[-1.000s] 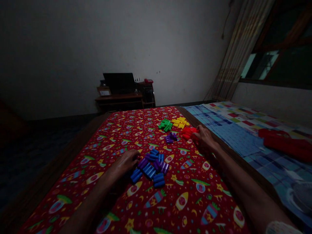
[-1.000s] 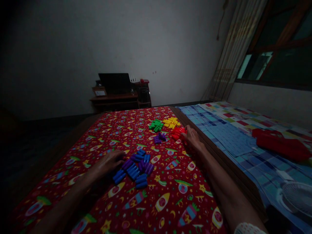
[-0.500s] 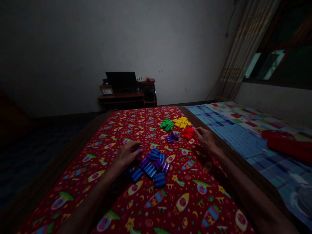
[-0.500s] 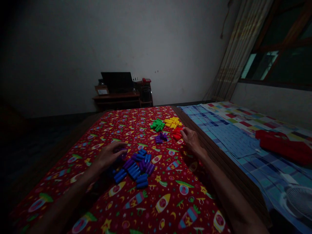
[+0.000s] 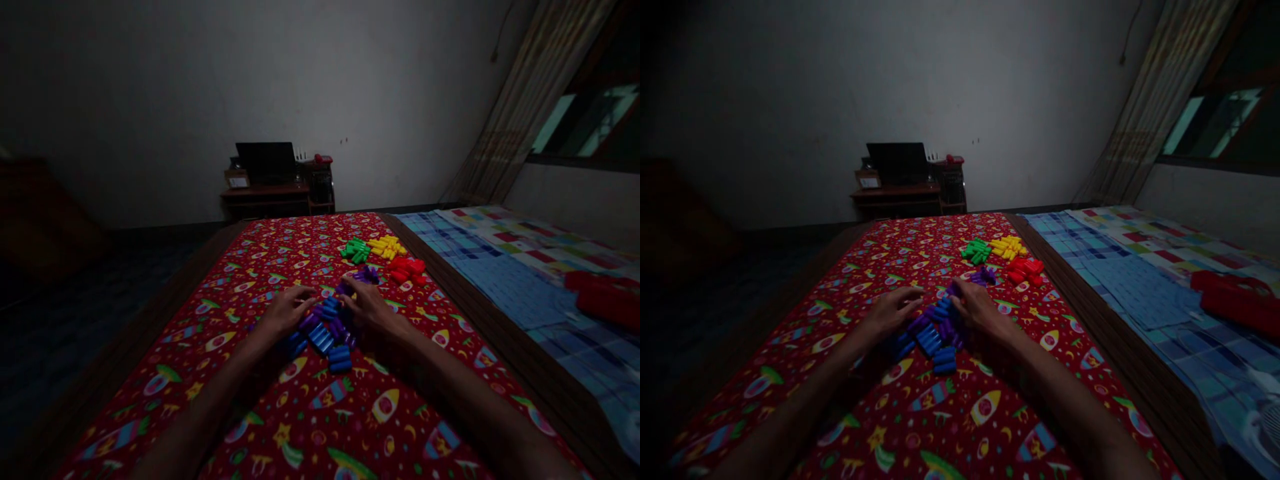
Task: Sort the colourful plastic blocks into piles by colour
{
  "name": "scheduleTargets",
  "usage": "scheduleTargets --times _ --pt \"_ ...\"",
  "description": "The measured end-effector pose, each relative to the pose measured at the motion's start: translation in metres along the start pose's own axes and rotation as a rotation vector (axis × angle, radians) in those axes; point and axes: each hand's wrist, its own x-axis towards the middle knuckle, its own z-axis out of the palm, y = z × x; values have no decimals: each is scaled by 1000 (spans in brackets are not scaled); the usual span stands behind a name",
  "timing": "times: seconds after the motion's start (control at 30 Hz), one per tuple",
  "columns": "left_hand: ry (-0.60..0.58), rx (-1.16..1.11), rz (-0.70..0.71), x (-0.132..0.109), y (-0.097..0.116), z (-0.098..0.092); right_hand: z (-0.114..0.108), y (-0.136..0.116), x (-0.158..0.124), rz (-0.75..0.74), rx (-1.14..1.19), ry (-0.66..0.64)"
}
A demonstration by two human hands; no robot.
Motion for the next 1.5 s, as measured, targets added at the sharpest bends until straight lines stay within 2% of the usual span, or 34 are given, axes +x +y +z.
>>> scheduleTargets --times 0.1,0.17,0.23,0.33,0.43,0.5,0.6,0.67,0.77,0.83,0.93,1.03,1.13,1.23,1.33,1.5 --pt "-66 180 3 3 -8 -22 -21 23 -2 141 -322 27" --pt "-96 250 -27 2 -10 -27 -29 33 -3 187 -446 44" --pt "-139 283 -38 -1 -9 -23 -31 41 -4 197 -507 43" --pt "-282 287 -18 -7 -6 -10 -29 48 -6 167 -511 60" --pt "-362 318 -9 -10 -4 -3 -25 45 -5 92 -392 115" --pt "-315 340 -34 -9 -1 -5 -21 32 -4 48 -239 123" --pt "-196 315 -103 -6 5 -7 -8 1 -5 -56 24 73" --pt "-151 207 -108 -4 8 -3 3 -21 -6 -173 156 21" --pt "-152 -32 -25 -3 7 8 14 -41 -8 -281 281 -24" --pt "-162 -155 6 -5 6 14 15 -44 -7 -259 346 -56" --pt "-210 -276 -58 -7 8 18 12 -38 -6 -150 461 -109" --pt "-248 -334 -100 -7 11 16 7 -30 -3 -20 504 -107" --pt "-148 -187 -27 -6 6 16 1 -20 3 45 409 -47" --pt "-55 48 109 -5 -7 20 -8 -5 13 68 199 54" --pt "-124 141 165 -6 -19 26 -14 8 25 129 -74 98" --pt "-147 198 92 -5 -17 23 -11 22 32 160 -414 71"
